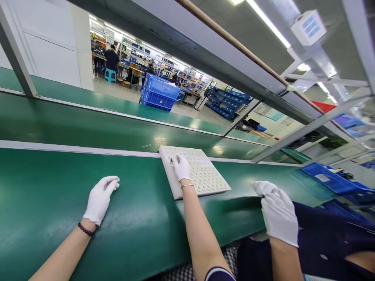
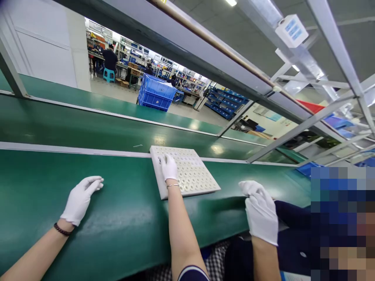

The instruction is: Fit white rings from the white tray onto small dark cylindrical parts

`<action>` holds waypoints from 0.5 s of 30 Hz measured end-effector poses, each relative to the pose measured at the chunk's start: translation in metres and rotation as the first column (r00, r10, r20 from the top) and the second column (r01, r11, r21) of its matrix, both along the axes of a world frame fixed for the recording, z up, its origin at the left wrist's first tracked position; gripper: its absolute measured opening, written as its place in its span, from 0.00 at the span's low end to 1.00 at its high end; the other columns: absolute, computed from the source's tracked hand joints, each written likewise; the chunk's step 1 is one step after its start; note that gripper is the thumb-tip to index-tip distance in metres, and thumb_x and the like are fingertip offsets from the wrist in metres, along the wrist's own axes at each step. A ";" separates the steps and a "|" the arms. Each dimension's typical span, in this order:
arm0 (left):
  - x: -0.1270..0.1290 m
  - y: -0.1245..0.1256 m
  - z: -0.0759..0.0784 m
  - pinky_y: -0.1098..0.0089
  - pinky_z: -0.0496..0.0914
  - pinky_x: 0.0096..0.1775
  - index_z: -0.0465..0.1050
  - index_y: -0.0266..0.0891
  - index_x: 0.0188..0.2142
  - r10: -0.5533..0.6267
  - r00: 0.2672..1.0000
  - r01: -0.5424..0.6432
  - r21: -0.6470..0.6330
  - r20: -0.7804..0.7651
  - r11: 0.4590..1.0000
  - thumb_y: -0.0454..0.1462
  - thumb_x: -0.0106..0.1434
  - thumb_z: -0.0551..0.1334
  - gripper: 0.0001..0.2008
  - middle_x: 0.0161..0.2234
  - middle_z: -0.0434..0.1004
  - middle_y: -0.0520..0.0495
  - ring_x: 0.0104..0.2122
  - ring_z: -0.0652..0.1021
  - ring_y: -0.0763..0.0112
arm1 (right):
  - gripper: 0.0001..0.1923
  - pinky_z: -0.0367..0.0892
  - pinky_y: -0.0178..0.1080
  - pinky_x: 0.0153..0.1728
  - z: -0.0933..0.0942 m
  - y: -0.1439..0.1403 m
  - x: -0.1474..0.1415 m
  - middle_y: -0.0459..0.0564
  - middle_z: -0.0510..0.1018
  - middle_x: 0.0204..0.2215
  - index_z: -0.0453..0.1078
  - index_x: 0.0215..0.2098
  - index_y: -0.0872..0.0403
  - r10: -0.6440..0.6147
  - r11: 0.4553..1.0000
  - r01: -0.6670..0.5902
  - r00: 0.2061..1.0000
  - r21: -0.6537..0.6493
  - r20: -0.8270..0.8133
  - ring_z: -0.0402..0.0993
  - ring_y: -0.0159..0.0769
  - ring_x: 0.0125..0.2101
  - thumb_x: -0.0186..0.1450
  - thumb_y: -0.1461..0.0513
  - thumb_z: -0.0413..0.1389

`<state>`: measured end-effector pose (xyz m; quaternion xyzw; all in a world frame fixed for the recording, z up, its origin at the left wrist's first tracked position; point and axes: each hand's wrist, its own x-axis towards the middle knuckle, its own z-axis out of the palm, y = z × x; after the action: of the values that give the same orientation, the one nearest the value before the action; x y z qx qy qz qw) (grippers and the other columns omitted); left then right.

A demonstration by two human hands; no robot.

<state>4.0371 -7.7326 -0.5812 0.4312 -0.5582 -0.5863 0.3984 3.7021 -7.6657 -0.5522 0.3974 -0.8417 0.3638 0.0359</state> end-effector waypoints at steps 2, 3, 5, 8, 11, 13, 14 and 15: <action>0.001 0.000 -0.001 0.61 0.73 0.44 0.73 0.36 0.41 -0.017 1.000 0.017 0.001 0.010 1.000 0.53 0.56 0.62 0.23 0.41 0.79 0.42 0.38 0.78 0.62 | 0.19 0.61 0.46 0.56 -0.006 -0.001 -0.005 0.58 0.74 0.50 0.71 0.50 0.58 0.025 0.997 -0.022 0.999 0.073 -0.041 0.68 0.45 0.53 0.66 0.58 0.49; 0.001 0.000 -0.002 0.61 0.72 0.45 0.73 0.37 0.41 -0.023 1.000 0.023 0.001 0.018 1.000 0.53 0.56 0.61 0.23 0.40 0.79 0.42 0.38 0.78 0.61 | 0.19 0.60 0.45 0.57 -0.010 -0.001 -0.005 0.57 0.74 0.51 0.71 0.51 0.57 0.034 0.994 -0.027 0.997 0.106 -0.063 0.67 0.44 0.53 0.66 0.58 0.48; 0.001 0.000 -0.002 0.61 0.72 0.45 0.73 0.37 0.41 -0.028 0.999 0.028 0.004 0.032 1.000 0.53 0.56 0.61 0.23 0.40 0.79 0.42 0.39 0.78 0.61 | 0.19 0.59 0.45 0.57 -0.014 -0.003 -0.003 0.55 0.73 0.52 0.71 0.51 0.55 0.051 0.984 -0.033 0.993 0.174 -0.104 0.67 0.43 0.54 0.67 0.60 0.46; 0.001 0.000 0.000 0.61 0.72 0.45 0.73 0.36 0.41 -0.024 0.999 0.023 0.011 0.040 1.000 0.54 0.55 0.61 0.24 0.41 0.79 0.41 0.39 0.78 0.61 | 0.19 0.57 0.48 0.57 -0.016 -0.003 0.004 0.53 0.71 0.55 0.70 0.53 0.52 0.096 0.964 -0.057 0.985 0.260 -0.142 0.64 0.47 0.55 0.68 0.58 0.47; 0.001 0.000 0.005 0.60 0.72 0.46 0.73 0.36 0.41 -0.034 0.997 0.034 0.013 0.069 0.999 0.54 0.55 0.60 0.25 0.41 0.79 0.41 0.38 0.78 0.60 | 0.27 0.51 0.54 0.60 -0.016 -0.001 0.013 0.55 0.62 0.63 0.62 0.62 0.52 0.109 0.921 -0.003 0.962 0.389 -0.250 0.58 0.53 0.59 0.69 0.51 0.47; 0.001 0.001 0.008 0.60 0.72 0.46 0.73 0.36 0.41 -0.046 0.995 0.045 0.017 0.091 0.999 0.54 0.55 0.60 0.25 0.40 0.79 0.41 0.38 0.78 0.60 | 0.31 0.44 0.57 0.61 -0.016 0.000 0.020 0.57 0.57 0.65 0.56 0.66 0.53 0.111 0.875 0.068 0.936 0.479 -0.334 0.57 0.55 0.60 0.70 0.48 0.44; 0.001 0.001 0.008 0.60 0.72 0.46 0.73 0.36 0.41 -0.049 0.994 0.047 0.019 0.097 0.999 0.54 0.55 0.60 0.26 0.40 0.79 0.41 0.38 0.78 0.60 | 0.32 0.42 0.59 0.62 -0.016 0.000 0.023 0.57 0.56 0.66 0.54 0.67 0.53 0.111 0.855 0.096 0.926 0.510 -0.361 0.57 0.55 0.60 0.70 0.48 0.44; 0.001 0.001 0.008 0.59 0.72 0.46 0.73 0.36 0.41 -0.051 0.994 0.049 0.021 0.099 0.999 0.55 0.54 0.60 0.26 0.40 0.79 0.41 0.38 0.78 0.60 | 0.33 0.40 0.60 0.62 -0.017 0.000 0.026 0.57 0.55 0.66 0.52 0.67 0.53 0.105 0.842 0.117 0.921 0.526 -0.374 0.56 0.57 0.61 0.69 0.47 0.44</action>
<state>4.0384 -7.7319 -0.5729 0.4495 -0.5825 -0.5789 0.3515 3.7281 -7.6660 -0.5690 0.4527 -0.8867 0.0263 0.0903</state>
